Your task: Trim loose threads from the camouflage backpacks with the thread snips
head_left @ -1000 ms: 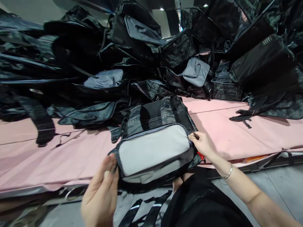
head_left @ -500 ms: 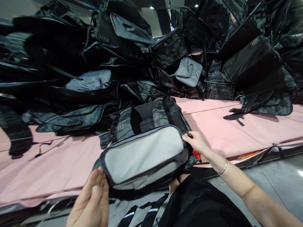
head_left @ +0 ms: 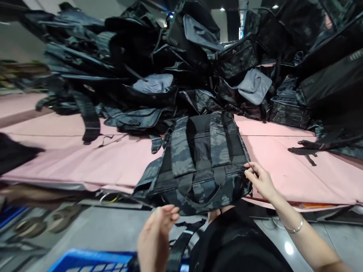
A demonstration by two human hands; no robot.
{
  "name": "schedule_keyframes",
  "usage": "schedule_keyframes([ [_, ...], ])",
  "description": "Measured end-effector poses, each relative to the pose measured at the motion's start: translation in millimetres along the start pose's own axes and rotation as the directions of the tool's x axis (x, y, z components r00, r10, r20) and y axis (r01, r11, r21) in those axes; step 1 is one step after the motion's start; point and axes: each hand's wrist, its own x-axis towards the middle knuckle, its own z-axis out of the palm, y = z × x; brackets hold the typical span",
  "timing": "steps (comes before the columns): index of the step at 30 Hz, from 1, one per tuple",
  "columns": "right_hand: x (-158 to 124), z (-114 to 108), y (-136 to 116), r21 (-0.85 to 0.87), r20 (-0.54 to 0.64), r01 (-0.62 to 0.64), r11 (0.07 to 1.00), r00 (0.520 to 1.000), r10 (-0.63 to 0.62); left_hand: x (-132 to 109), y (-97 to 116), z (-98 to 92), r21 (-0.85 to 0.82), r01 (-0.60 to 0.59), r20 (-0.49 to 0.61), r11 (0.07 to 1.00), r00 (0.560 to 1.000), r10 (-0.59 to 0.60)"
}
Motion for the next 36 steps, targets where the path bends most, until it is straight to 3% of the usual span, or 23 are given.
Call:
schedule_keyframes([
  [4, -20, 10, -5, -0.142, -0.039, 0.054, 0.988, 0.997, -0.06, -27, -17, 25.0, -0.17, 0.265, 0.139, 0.949, 0.96, -0.243],
  [7, -29, 18, -14, -0.184, 0.028, 0.133, 0.974, 0.991, -0.13, -36, -20, 40.9, -0.374, 0.399, 0.235, 0.837, 0.914, -0.33],
  [9, -31, 26, -22, -0.178, 0.108, 0.202, 0.963, 0.977, -0.185, -39, -20, 47.2, -0.491, 0.428, 0.254, 0.759, 0.904, -0.345],
  [11, -30, 35, -29, -0.151, 0.205, 0.247, 0.957, 0.955, -0.214, -39, -21, 50.5, -0.526, 0.391, 0.242, 0.755, 0.92, -0.308],
  [14, -25, 52, -37, -0.162, 0.312, 0.298, 0.941, 0.92, -0.237, -41, -27, 51.4, -0.435, 0.234, 0.146, 0.869, 0.971, -0.189],
  [17, -18, 69, -40, -0.232, 0.398, 0.362, 0.903, 0.882, -0.252, -44, -33, 48.4, -0.323, 0.136, 0.087, 0.937, 0.99, -0.113],
  [26, -2, 90, -48, -0.325, 0.546, 0.438, 0.838, 0.81, -0.212, -44, -34, 43.6, -0.272, 0.14, 0.122, 0.952, 0.986, -0.11],
  [33, 0, 85, -45, -0.354, 0.473, 0.424, 0.833, 0.85, -0.232, -45, -33, 42.8, -0.272, 0.142, 0.136, 0.952, 0.985, -0.109],
  [36, -4, 84, -43, -0.28, 0.503, 0.463, 0.841, 0.817, -0.282, -45, -36, 43.5, -0.297, 0.143, 0.125, 0.944, 0.986, -0.11],
])
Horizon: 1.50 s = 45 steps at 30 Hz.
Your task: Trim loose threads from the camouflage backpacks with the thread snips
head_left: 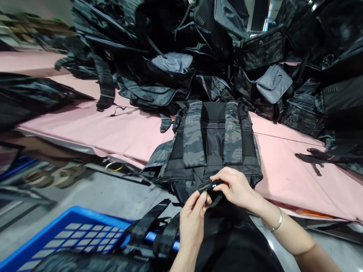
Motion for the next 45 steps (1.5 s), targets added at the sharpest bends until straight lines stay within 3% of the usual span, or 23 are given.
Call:
schedule_keyframes([
  [5, 1, 7, -2, -0.042, 0.033, 0.031, 0.999, 0.999, -0.03, 0, -3, -1.5, -0.001, -0.013, -0.011, 1.0, 1.0, 0.013],
  [11, -1, 5, -1, -0.089, -0.077, 0.005, 0.996, 0.997, -0.012, 1, -5, -3.9, 0.002, -0.015, -0.019, 1.0, 1.0, 0.015],
  [18, -4, 14, -2, -0.154, 0.009, 0.079, 0.985, 0.997, -0.079, -2, -8, -2.2, 0.029, -0.018, -0.062, 0.999, 0.998, 0.02],
  [23, -7, 16, 6, -0.004, -0.129, 0.019, 1.0, 0.991, -0.02, -3, -7, -5.4, 0.163, -0.151, -0.115, 0.975, 0.979, 0.17],
  [26, -10, 16, 13, 0.05, -0.148, -0.012, 0.999, 0.989, 0.019, -1, -8, -7.6, 0.283, -0.245, -0.138, 0.927, 0.946, 0.292],
  [29, -12, 18, 15, 0.07, -0.157, -0.016, 0.997, 0.987, 0.026, 2, -9, -8.4, 0.343, -0.272, -0.147, 0.899, 0.93, 0.338],
  [32, -11, 19, 14, 0.102, -0.171, -0.028, 0.994, 0.984, 0.045, 4, -5, -8.9, 0.351, -0.232, -0.111, 0.907, 0.951, 0.287],
  [35, -10, 16, 12, 0.16, -0.175, -0.053, 0.986, 0.981, 0.082, 5, 3, -8.9, 0.244, -0.097, -0.012, 0.965, 0.995, 0.103],
  [38, -10, 11, 11, 0.216, -0.158, -0.075, 0.973, 0.981, 0.111, 7, 12, -7.2, 0.103, 0.028, 0.06, 0.994, 0.998, -0.035],
  [45, -12, 12, 14, 0.075, -0.088, 0.045, 0.996, 0.995, -0.038, 7, 17, -4.1, 0.099, 0.026, 0.059, 0.995, 0.998, -0.032],
])
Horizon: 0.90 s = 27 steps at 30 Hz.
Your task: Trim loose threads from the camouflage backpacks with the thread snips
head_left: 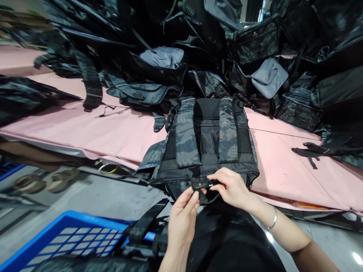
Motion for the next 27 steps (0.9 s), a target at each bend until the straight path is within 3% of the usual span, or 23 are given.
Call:
schedule_keyframes([
  [4, 0, 6, -2, -0.046, -0.065, 0.049, 0.998, 0.997, -0.052, -1, -2, -1.9, 0.042, 0.015, 0.014, 0.999, 1.0, -0.016],
  [6, -2, 2, -4, 0.04, -0.133, 0.01, 0.999, 0.991, -0.005, -1, -4, -3.8, 0.097, 0.014, 0.007, 0.995, 1.0, -0.015],
  [8, -6, -8, -4, 0.158, -0.225, -0.069, 0.985, 0.969, 0.104, -3, -7, -5.5, 0.205, -0.078, -0.072, 0.976, 0.993, 0.095],
  [9, -10, -13, -3, 0.213, -0.27, -0.116, 0.97, 0.947, 0.173, -5, -7, -5.8, 0.284, -0.173, -0.119, 0.943, 0.969, 0.214],
  [10, -14, -19, -1, 0.261, -0.309, -0.163, 0.952, 0.92, 0.242, -6, -7, -5.4, 0.377, -0.291, -0.143, 0.879, 0.92, 0.366],
  [12, -26, -29, 5, 0.343, -0.354, -0.24, 0.908, 0.862, 0.362, -9, -5, -2.1, 0.553, -0.523, -0.028, 0.648, 0.766, 0.642],
  [14, -40, -32, 12, 0.413, -0.368, -0.297, 0.861, 0.81, 0.456, -11, -1, 5.1, 0.616, -0.673, 0.245, 0.409, 0.657, 0.714],
  [16, -53, -30, 16, 0.478, -0.358, -0.33, 0.814, 0.773, 0.523, -11, 0, 14.6, 0.613, -0.737, 0.465, 0.284, 0.627, 0.625],
  [18, -63, -24, 16, 0.535, -0.327, -0.341, 0.773, 0.76, 0.562, -9, -2, 23.4, 0.628, -0.735, 0.531, 0.256, 0.646, 0.549],
  [20, -68, -17, 13, 0.573, -0.297, -0.342, 0.745, 0.76, 0.577, -7, -7, 28.8, 0.65, -0.7, 0.498, 0.297, 0.687, 0.53],
  [25, -72, -6, 2, 0.537, -0.275, -0.347, 0.769, 0.79, 0.548, -9, -12, 29.4, 0.599, -0.44, 0.301, 0.669, 0.898, 0.321],
  [27, -71, -4, -2, 0.488, -0.262, -0.341, 0.803, 0.82, 0.508, -11, -11, 28.2, 0.577, -0.357, 0.252, 0.735, 0.933, 0.256],
])
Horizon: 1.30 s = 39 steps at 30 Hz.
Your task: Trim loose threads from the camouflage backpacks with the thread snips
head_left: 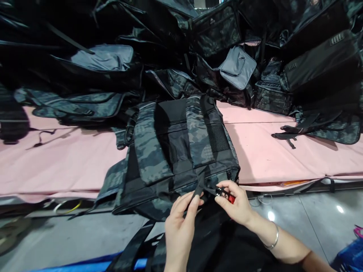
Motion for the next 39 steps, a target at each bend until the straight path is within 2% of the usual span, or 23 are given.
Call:
schedule_keyframes([
  [3, 1, 3, -2, -0.061, 0.023, 0.049, 0.997, 0.999, -0.048, -1, -1, -1.2, -0.009, -0.002, 0.005, 1.0, 1.0, 0.002],
  [9, 8, 6, 2, -0.101, 0.064, 0.063, 0.993, 0.996, -0.057, 1, -2, -1.9, -0.009, -0.033, 0.013, 0.999, 0.999, 0.033],
  [13, 7, 6, 5, -0.127, 0.026, 0.135, 0.983, 0.991, -0.133, 0, 0, -1.5, -0.024, -0.035, 0.014, 0.999, 0.999, 0.035],
  [18, 3, 8, 3, -0.056, 0.003, 0.066, 0.996, 0.998, -0.066, 0, -1, -1.3, 0.007, -0.043, 0.021, 0.999, 0.999, 0.043],
  [22, 6, 7, 0, -0.117, 0.012, 0.12, 0.986, 0.993, -0.12, -1, -3, -3.2, 0.07, -0.095, 0.027, 0.993, 0.995, 0.093],
  [25, 8, 3, 0, -0.039, 0.012, 0.098, 0.994, 0.995, -0.098, -5, 0, -2.6, 0.142, -0.048, -0.025, 0.989, 0.998, 0.052],
  [27, 10, 2, 1, 0.031, 0.008, 0.055, 0.998, 0.998, -0.055, -8, 3, 0.1, 0.229, -0.06, -0.102, 0.972, 0.991, 0.085],
  [29, 13, 3, 1, 0.055, 0.018, 0.012, 0.998, 1.0, -0.013, -10, 6, 3.8, 0.361, -0.188, -0.152, 0.913, 0.954, 0.257],
  [30, 15, 4, 1, 0.051, 0.03, -0.016, 0.999, 0.999, 0.014, -11, 7, 5.6, 0.432, -0.281, -0.148, 0.857, 0.915, 0.374],
  [32, 19, 8, 0, 0.019, 0.07, -0.083, 0.996, 0.994, 0.082, -11, 7, 8.2, 0.541, -0.444, -0.086, 0.714, 0.815, 0.573],
  [33, 22, 11, 0, -0.001, 0.084, -0.11, 0.994, 0.99, 0.11, -10, 5, 9.0, 0.577, -0.502, -0.046, 0.645, 0.768, 0.639],
  [35, 26, 18, 0, -0.026, 0.112, -0.136, 0.99, 0.984, 0.138, -10, 2, 9.5, 0.619, -0.564, 0.019, 0.547, 0.707, 0.707],
  [37, 30, 24, 0, 0.019, 0.138, -0.145, 0.989, 0.98, 0.141, -12, -2, 9.3, 0.624, -0.588, 0.044, 0.514, 0.684, 0.728],
  [39, 33, 29, 1, 0.185, 0.184, -0.211, 0.96, 0.967, 0.177, -14, -6, 9.0, 0.594, -0.573, 0.016, 0.565, 0.711, 0.703],
])
